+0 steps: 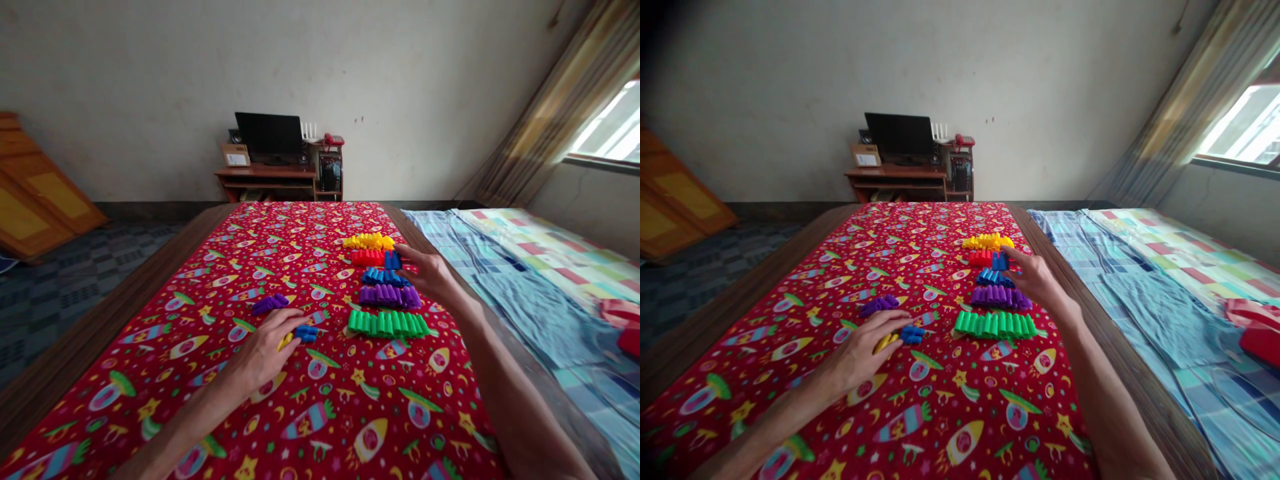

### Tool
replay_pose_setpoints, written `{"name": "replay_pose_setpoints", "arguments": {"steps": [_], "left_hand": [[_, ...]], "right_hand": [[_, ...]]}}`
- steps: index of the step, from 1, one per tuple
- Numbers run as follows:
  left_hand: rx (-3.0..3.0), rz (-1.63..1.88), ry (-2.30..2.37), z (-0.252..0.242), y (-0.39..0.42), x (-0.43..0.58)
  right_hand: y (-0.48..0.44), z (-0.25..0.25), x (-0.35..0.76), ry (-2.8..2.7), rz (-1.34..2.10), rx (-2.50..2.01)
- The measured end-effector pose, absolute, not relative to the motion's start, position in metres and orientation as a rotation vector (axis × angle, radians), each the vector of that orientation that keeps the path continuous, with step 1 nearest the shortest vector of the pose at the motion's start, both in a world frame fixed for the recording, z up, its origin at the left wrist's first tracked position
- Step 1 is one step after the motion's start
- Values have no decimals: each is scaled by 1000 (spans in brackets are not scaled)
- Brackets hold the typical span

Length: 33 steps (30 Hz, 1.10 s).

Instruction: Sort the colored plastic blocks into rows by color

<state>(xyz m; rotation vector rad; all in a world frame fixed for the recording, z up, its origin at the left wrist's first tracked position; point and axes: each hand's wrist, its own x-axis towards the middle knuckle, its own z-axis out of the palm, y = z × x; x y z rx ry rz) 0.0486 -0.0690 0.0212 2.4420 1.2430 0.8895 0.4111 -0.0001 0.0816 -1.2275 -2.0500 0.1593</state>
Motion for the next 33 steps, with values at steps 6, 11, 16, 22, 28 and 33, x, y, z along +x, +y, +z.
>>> {"name": "replay_pose_setpoints", "arguments": {"steps": [6, 11, 16, 22, 28, 33], "left_hand": [[2510, 761, 1205, -1, -66, 46], [2514, 719, 1217, -2, -71, 52], [2480, 762, 1224, 0, -70, 52], [2427, 821, 1257, 2, -65, 50], [2102, 1006, 1274, 20, -62, 56], [1520, 990, 1069, 32, -74, 68]], "right_hand": [[40, 47, 477, -1995, 434, -1340], [45, 35, 474, -2102, 415, -1392], [45, 33, 474, -2149, 419, -1405], [40, 43, 477, -2160, 440, -1390], [10, 85, 440, -1955, 251, -1331], [-54, 107, 344, -2135, 471, -938]]}}
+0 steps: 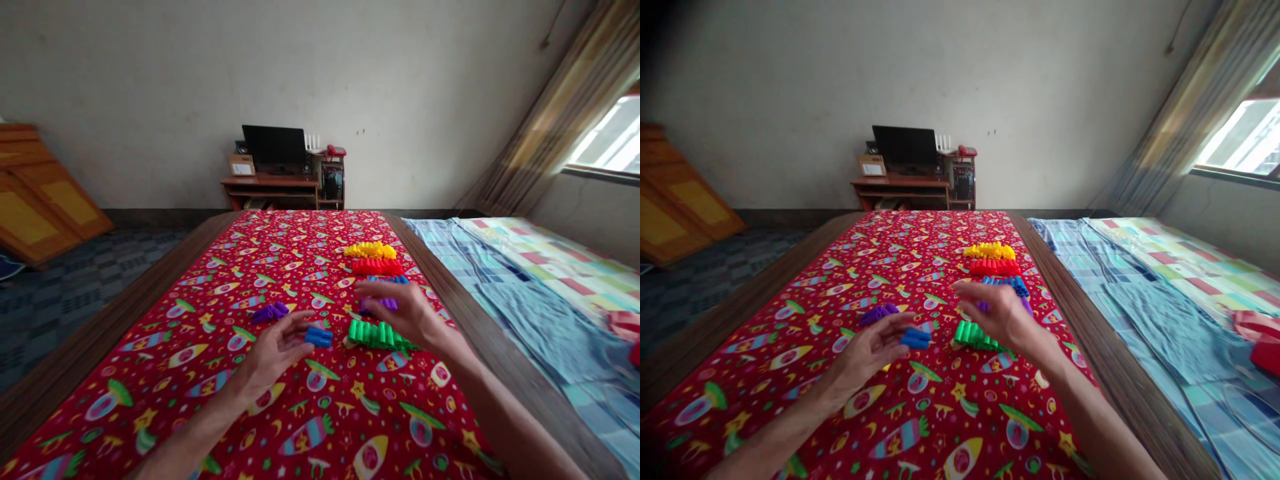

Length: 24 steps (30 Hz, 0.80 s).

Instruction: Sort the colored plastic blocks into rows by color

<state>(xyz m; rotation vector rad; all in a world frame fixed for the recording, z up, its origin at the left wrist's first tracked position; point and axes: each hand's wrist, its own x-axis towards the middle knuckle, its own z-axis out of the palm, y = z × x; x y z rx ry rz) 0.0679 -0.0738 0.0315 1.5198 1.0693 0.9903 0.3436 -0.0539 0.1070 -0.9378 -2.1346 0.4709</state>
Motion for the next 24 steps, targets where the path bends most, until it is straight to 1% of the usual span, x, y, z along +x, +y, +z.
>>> {"name": "replay_pose_setpoints", "arguments": {"steps": [2, 5, 9, 12, 14, 18, 24], "left_hand": [[1351, 956, 968, 34, -80, 70], [1218, 868, 835, 39, -87, 69], [1151, 676, 693, 46, -91, 66], [1097, 620, 658, 48, -93, 69], [1057, 662, 677, 47, -95, 73], [1027, 778, 730, 46, -98, 80], [1102, 843, 852, 47, -94, 81]], "right_hand": [[-75, 107, 311, -2380, 553, -660], [-89, 106, 289, -2565, 638, -412], [-86, 109, 296, -2611, 839, -306], [-86, 110, 300, -2614, 890, -317], [-89, 109, 299, -2608, 865, -349], [-94, 105, 296, -2598, 699, -419], [-89, 93, 295, -2479, 499, -513]]}}
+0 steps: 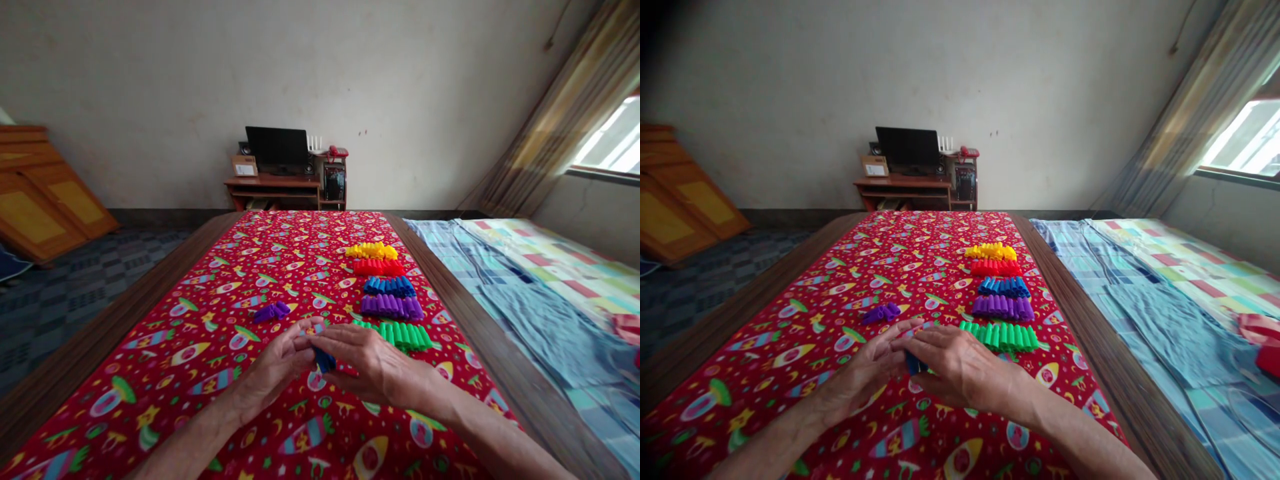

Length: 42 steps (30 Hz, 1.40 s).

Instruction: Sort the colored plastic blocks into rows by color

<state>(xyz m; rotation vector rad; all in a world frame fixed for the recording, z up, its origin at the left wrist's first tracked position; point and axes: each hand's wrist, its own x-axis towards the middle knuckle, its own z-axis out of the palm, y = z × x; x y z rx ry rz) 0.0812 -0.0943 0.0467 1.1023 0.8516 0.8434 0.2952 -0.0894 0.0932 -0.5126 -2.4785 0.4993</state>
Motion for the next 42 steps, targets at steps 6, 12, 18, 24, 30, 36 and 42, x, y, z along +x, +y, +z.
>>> {"name": "replay_pose_setpoints", "arguments": {"steps": [6, 12, 18, 24, 30, 36, 42], "left_hand": [[1581, 930, 1043, 49, -81, 62], [2187, 800, 1204, 55, -66, 36], [2201, 782, 1244, 48, -64, 33], [1529, 853, 941, 33, -90, 74], [1388, 829, 973, 35, -98, 84], [1376, 786, 1048, 37, -87, 77], [1501, 749, 1008, 31, -86, 77]], "right_hand": [[-43, 86, 337, -2234, 264, -887], [-23, 88, 362, -2138, 276, -1086], [-20, 82, 353, -2070, 250, -1127], [-59, 75, 307, -2013, 478, -989], [-92, 71, 278, -2268, 410, -800], [-81, 85, 296, -2565, 231, -631], [-85, 80, 288, -2595, 215, -501]]}}
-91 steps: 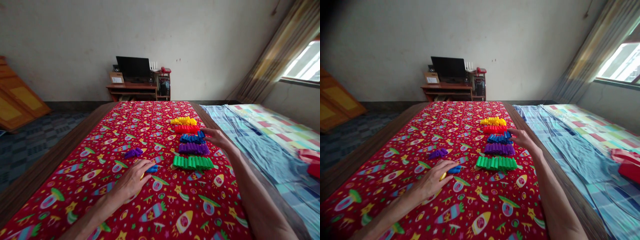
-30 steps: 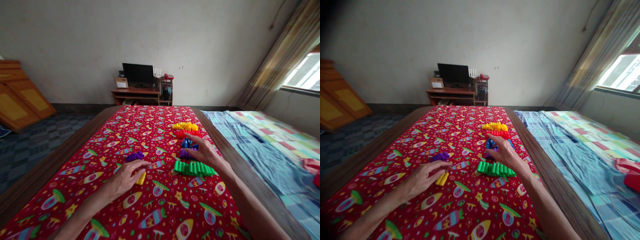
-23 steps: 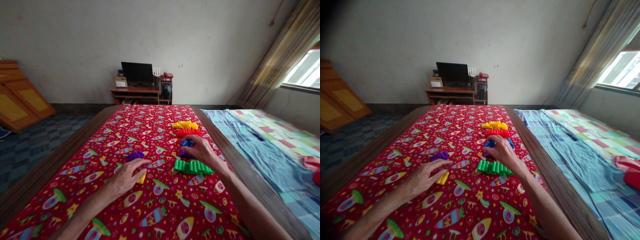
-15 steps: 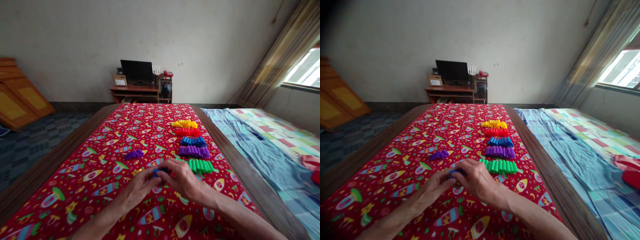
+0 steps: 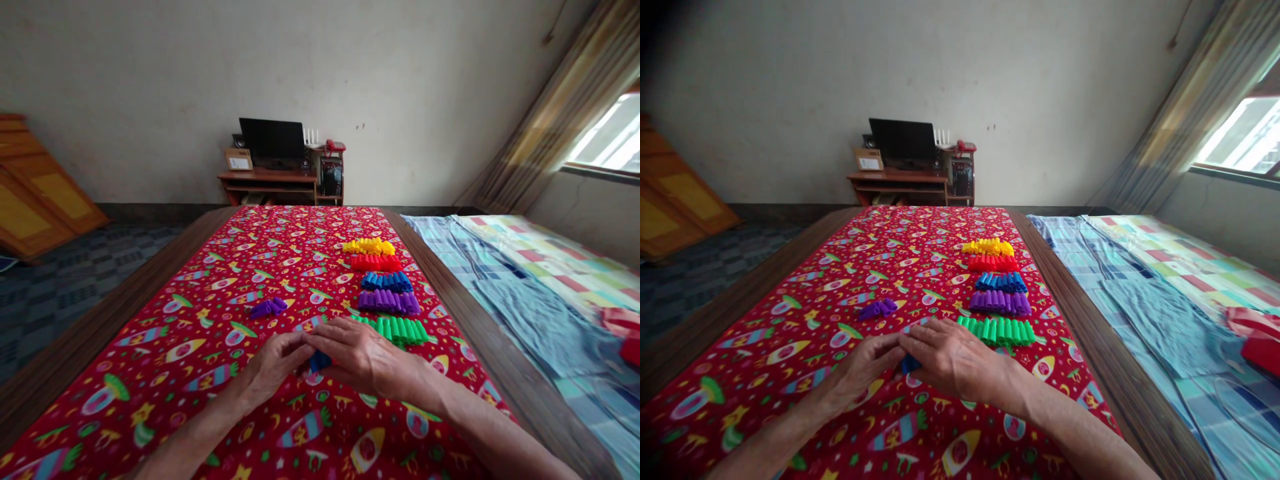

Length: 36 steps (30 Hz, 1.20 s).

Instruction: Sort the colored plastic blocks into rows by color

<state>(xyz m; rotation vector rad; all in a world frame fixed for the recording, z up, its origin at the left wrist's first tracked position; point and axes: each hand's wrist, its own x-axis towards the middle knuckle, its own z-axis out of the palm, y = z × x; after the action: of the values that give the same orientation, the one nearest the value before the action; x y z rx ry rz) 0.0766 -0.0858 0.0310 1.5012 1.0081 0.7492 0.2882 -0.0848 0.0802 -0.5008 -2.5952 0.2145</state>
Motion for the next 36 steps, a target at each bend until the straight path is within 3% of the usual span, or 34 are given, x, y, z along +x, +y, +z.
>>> {"name": "replay_pose_setpoints", "arguments": {"steps": [7, 16, 24, 31, 36], "left_hand": [[1795, 832, 1169, 55, -81, 61], [1763, 851, 1139, 57, -75, 56], [2129, 761, 1203, 54, -68, 40], [2450, 284, 1337, 32, -70, 20], [2305, 448, 1350, 15, -72, 34]], "right_hand": [[-26, 93, 354, -2384, 58, -768], [30, 72, 420, -2441, 73, -1345], [35, 64, 422, -2458, 54, -1160], [1, 92, 419, -2223, -133, -1078], [-34, 99, 369, -2230, -19, -1031]]}}
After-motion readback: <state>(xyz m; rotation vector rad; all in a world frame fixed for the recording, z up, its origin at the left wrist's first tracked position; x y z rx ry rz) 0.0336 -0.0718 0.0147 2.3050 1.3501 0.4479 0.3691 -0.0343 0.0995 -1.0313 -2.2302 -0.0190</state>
